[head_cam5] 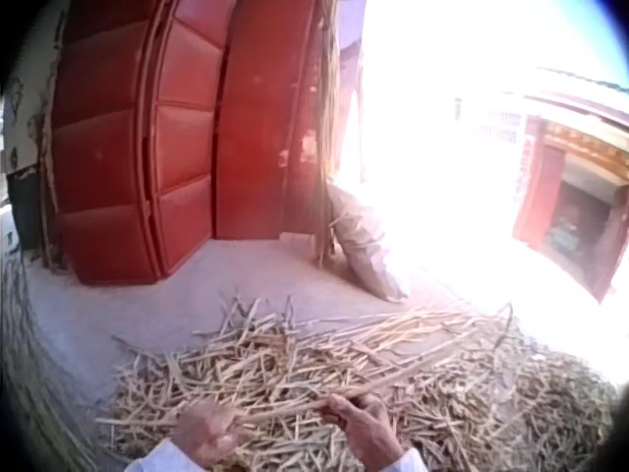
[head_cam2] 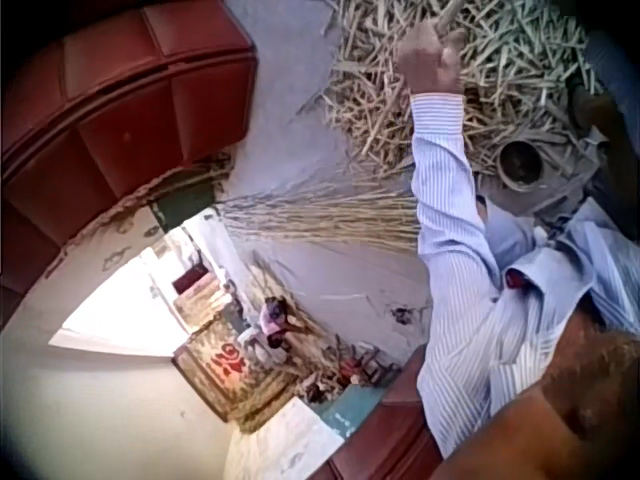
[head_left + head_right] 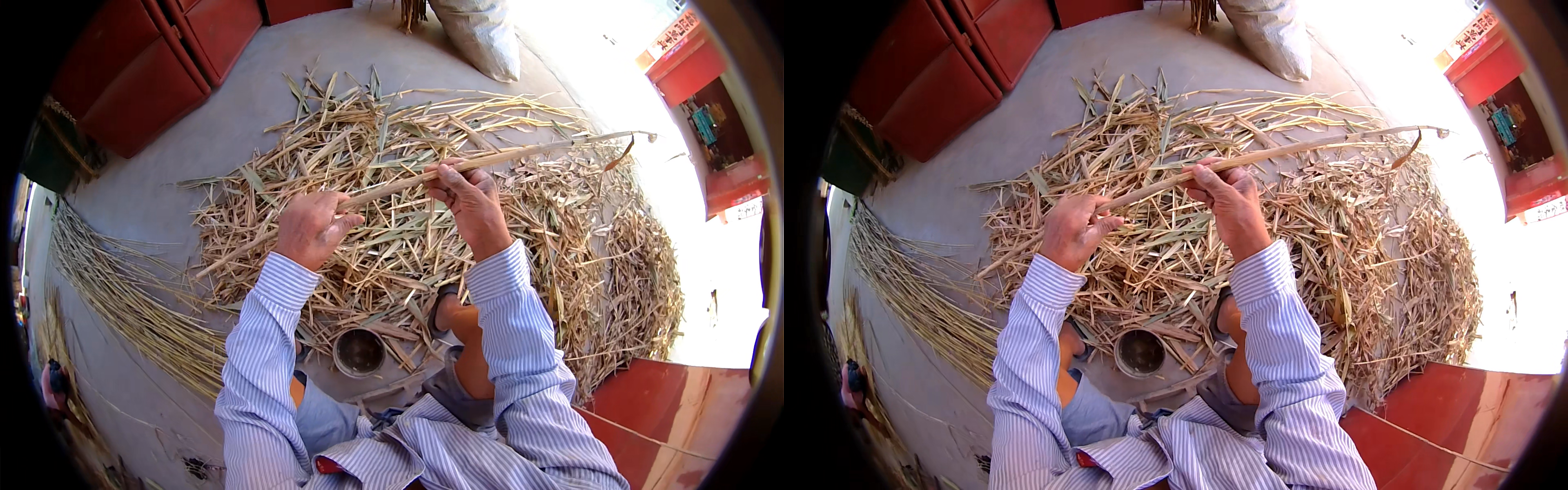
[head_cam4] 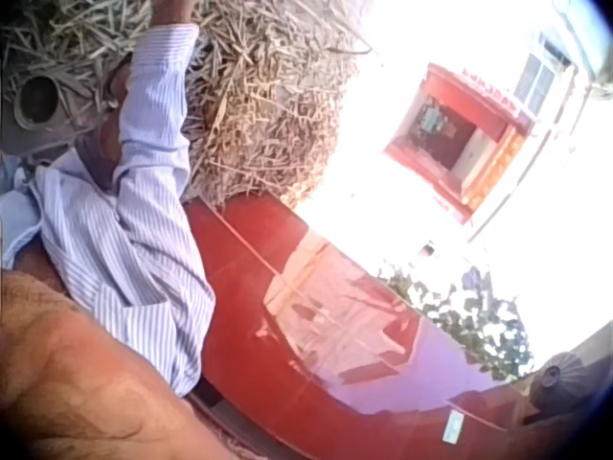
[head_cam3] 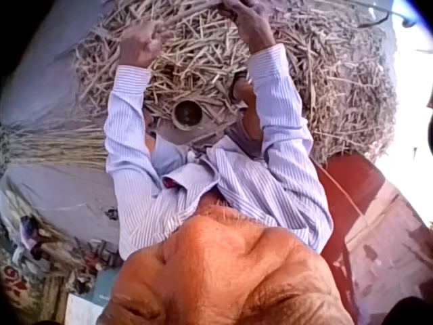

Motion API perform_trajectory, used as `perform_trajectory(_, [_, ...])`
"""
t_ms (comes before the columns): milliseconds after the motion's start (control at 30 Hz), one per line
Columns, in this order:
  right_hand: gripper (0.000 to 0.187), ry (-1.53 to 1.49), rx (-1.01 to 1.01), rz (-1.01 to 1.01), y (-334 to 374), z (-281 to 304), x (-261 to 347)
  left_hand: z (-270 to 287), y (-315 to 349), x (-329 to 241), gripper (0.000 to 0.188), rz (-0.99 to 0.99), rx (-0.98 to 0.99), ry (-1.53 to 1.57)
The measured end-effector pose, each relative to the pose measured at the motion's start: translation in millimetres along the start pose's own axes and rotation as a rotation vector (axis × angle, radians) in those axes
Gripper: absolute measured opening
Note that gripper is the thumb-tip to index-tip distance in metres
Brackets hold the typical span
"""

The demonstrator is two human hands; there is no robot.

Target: The person sits on the floor and repeatedly picks up dried plant stems, strips off the fibrous outer layers by hand, and discards the stripped pieces onto a growing pile. The process is continuous and repetitive, with the person handling one stem at a time.

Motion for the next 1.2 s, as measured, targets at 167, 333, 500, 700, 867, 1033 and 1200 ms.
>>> perform_trajectory(167, [0.015,-0.029,0.029,-0.014,1.8,-9.8,-1.7,-3.7,-0.1,3.2,0.022,0.307,0.09,0.701])
perform_trajectory(333, [0.013,0.028,0.115,-0.002,1.3,-10.0,0.4,-6.7,7.9,10.3,0.017,0.377,0.121,0.922])
perform_trajectory(500, [0.02,0.136,0.007,0.02,8.6,-3.6,2.3,22.9,11.0,39.1,0.019,0.455,-0.201,1.073])
perform_trajectory(700, [0.025,0.225,-0.166,-0.003,9.0,14.7,8.2,65.3,31.7,89.2,0.023,0.512,-0.583,0.863])
perform_trajectory(867, [0.024,0.222,-0.265,-0.013,7.2,17.3,15.8,63.1,36.8,70.8,0.03,0.307,-0.349,-0.594])
perform_trajectory(1033, [0.022,0.174,-0.311,0.016,5.1,33.9,16.1,52.8,32.2,53.2,0.032,0.378,0.025,0.332])
perform_trajectory(1200, [0.021,0.105,-0.277,0.049,5.2,30.5,17.3,39.4,28.6,45.2,0.023,0.427,0.36,0.757])
Point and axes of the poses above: each hand's wrist, its own y-axis away from the middle knuckle, its own z-axis out of the back of the hand, x = y × z, the point moved 1 cm from there along -y, towards the middle knuckle, and after that the axes turned 13 degrees about x, right-handed, at the moved point
